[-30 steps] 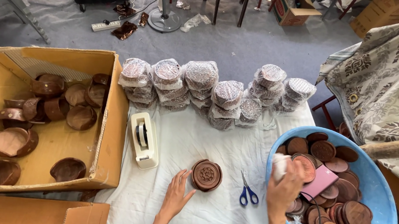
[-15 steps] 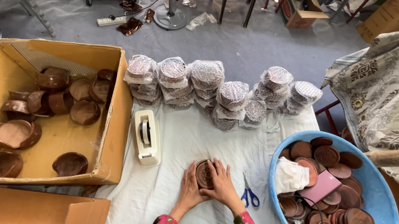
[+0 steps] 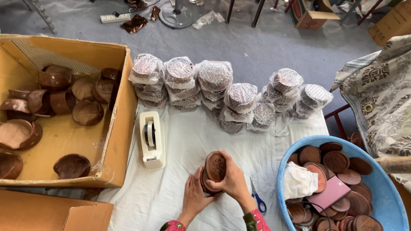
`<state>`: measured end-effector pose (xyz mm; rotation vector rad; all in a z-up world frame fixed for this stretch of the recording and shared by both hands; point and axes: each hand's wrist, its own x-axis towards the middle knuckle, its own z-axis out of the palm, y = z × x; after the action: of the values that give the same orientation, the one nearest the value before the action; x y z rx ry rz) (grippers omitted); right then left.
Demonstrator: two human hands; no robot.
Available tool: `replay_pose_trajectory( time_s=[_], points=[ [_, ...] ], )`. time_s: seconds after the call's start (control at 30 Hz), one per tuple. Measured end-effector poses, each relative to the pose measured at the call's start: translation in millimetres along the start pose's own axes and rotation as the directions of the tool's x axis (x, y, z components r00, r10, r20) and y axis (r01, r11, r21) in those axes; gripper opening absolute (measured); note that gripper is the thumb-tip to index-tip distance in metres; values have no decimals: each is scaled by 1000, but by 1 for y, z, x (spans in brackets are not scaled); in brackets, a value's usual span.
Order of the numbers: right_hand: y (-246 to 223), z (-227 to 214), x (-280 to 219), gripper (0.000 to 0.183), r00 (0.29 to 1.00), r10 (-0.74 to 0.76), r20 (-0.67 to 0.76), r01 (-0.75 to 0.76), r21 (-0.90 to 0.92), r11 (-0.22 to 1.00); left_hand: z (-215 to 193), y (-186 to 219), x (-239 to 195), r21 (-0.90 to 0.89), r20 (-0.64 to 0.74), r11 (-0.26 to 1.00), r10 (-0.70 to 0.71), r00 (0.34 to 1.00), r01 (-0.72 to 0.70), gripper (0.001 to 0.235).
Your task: The person wipes small wooden bowls and coasters with a white cloth, then stacks them. They wrap the stacks in plastic wrap and secure them with tape. The wrapped items are placed on the table alongside other finished stacks.
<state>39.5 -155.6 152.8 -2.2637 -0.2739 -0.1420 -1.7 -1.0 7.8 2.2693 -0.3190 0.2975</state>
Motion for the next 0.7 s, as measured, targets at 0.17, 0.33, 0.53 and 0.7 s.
replay_pose_trajectory(
  time_s=[0.17, 0.33, 0.53, 0.7],
  points=[
    [17, 5, -5, 107, 996, 68, 65, -61, -95, 994, 2, -3, -3, -24, 17, 999, -29, 999, 29, 130],
    [63, 34, -26, 113, 962, 60, 265, 30, -323, 946, 5, -7, -6, -15, 41, 999, -39, 998, 39, 131],
    [70, 47, -28, 116, 944, 80, 321, -4, -233, 972, 6, -7, -4, -13, 43, 999, -40, 998, 40, 129],
    [85, 54, -34, 117, 966, -20, 258, 87, -252, 964, 5, -6, -1, -9, 66, 998, -63, 996, 64, 132]
  ],
)
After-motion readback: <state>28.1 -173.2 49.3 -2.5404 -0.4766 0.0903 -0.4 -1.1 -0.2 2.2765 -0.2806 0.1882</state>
